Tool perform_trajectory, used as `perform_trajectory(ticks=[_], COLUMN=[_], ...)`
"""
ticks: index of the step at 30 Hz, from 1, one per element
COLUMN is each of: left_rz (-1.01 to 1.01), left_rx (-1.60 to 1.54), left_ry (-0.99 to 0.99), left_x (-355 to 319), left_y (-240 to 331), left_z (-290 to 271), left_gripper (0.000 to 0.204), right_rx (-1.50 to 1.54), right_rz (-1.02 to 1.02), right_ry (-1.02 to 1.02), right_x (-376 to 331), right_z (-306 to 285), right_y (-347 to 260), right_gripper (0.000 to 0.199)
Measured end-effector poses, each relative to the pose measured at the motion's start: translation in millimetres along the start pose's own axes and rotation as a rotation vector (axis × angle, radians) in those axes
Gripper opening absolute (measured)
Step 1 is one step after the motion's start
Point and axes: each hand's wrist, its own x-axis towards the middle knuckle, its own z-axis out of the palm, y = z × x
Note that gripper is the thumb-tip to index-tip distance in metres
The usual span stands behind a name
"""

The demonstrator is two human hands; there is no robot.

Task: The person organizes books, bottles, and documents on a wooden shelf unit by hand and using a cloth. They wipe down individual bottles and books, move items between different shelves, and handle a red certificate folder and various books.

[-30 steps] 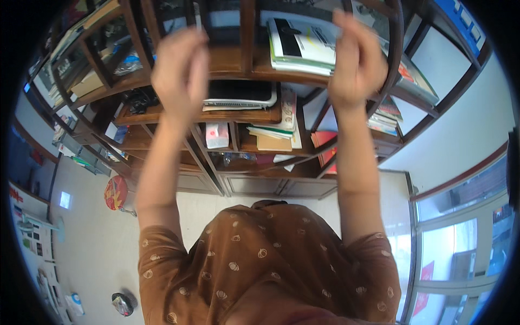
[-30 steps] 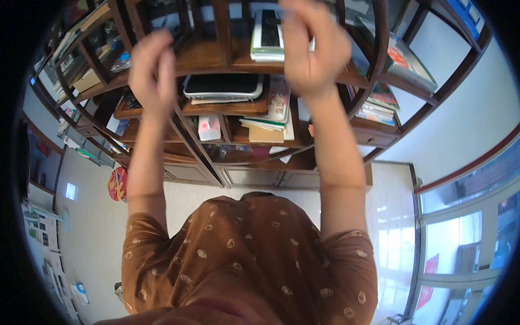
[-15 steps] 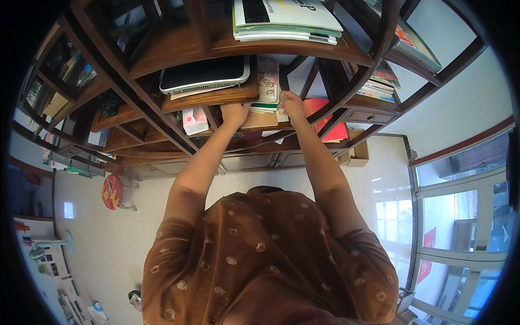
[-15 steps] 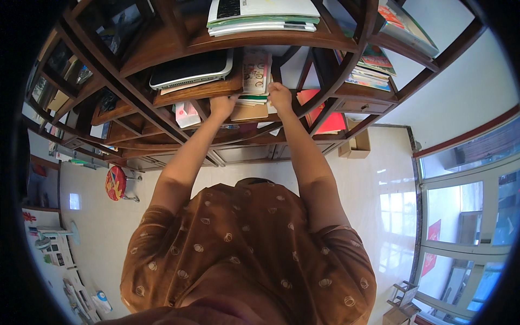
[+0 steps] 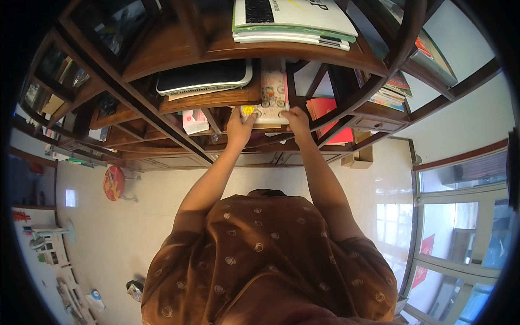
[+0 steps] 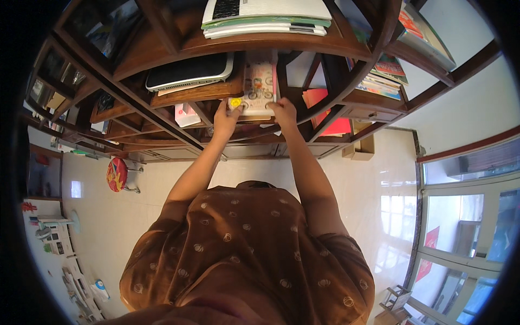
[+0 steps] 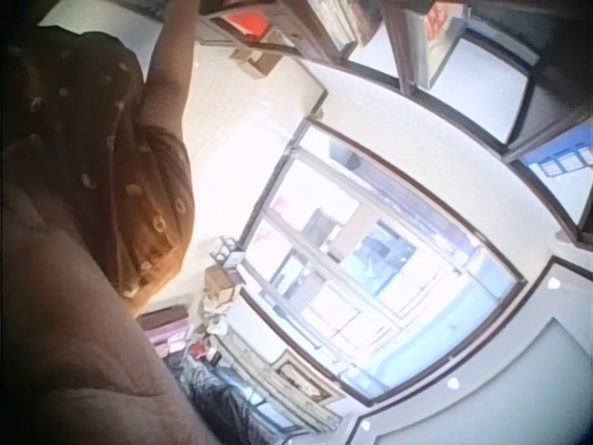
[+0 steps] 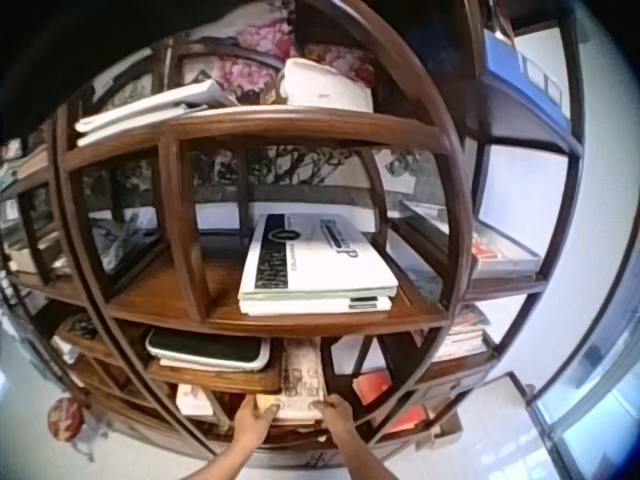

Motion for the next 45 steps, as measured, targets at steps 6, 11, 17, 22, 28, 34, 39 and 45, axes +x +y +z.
perform_trajectory(ticks=[6, 11, 17, 22, 28, 34, 39, 45], left_rz=[-0.567, -0.546, -0.391, -0.441, -0.384, -0.337, -0.257, -0.098], left_rx=[-0.507, -0.641, -0.508, -0.634, -0.626, -0.623, -0.866, -0.805], left_ry=[-0.198, -0.381, -0.491, -0.401, -0.351, -0.508, -0.681, -0.725], left_x=[16, -4, -76, -13, -4, -100, -139, -104], left_y=[7, 11, 7, -6, 3, 32, 9, 93], left_z=[-4, -10, -28, 2, -23, -79, -94, -143], left_gripper=[0.046, 0.023, 0.038, 0.033, 0.024, 0.022, 0.041, 0.057], right_rx=[0.084, -0.087, 0.299, 0.360, 0.430, 0.241, 0.343, 0.165], right_rz=[-0.021, -0.436, -0.395, -0.375, -0.219, -0.493, -0.394, -0.711], right_ry=[-0.021, 0.148, 0.061, 0.068, -0.085, -0.026, -0.063, -0.006], right_x=[-2, -8, -111, -50, -56, -165, -222, -232], right_z=[1, -6, -7, 2, 12, -12, -29, -44], right_y=[3, 71, 87, 65, 15, 66, 65, -14], right_gripper=[0.028, 0.021, 0.019, 0.017, 0.018, 0.022, 0.038, 0.036])
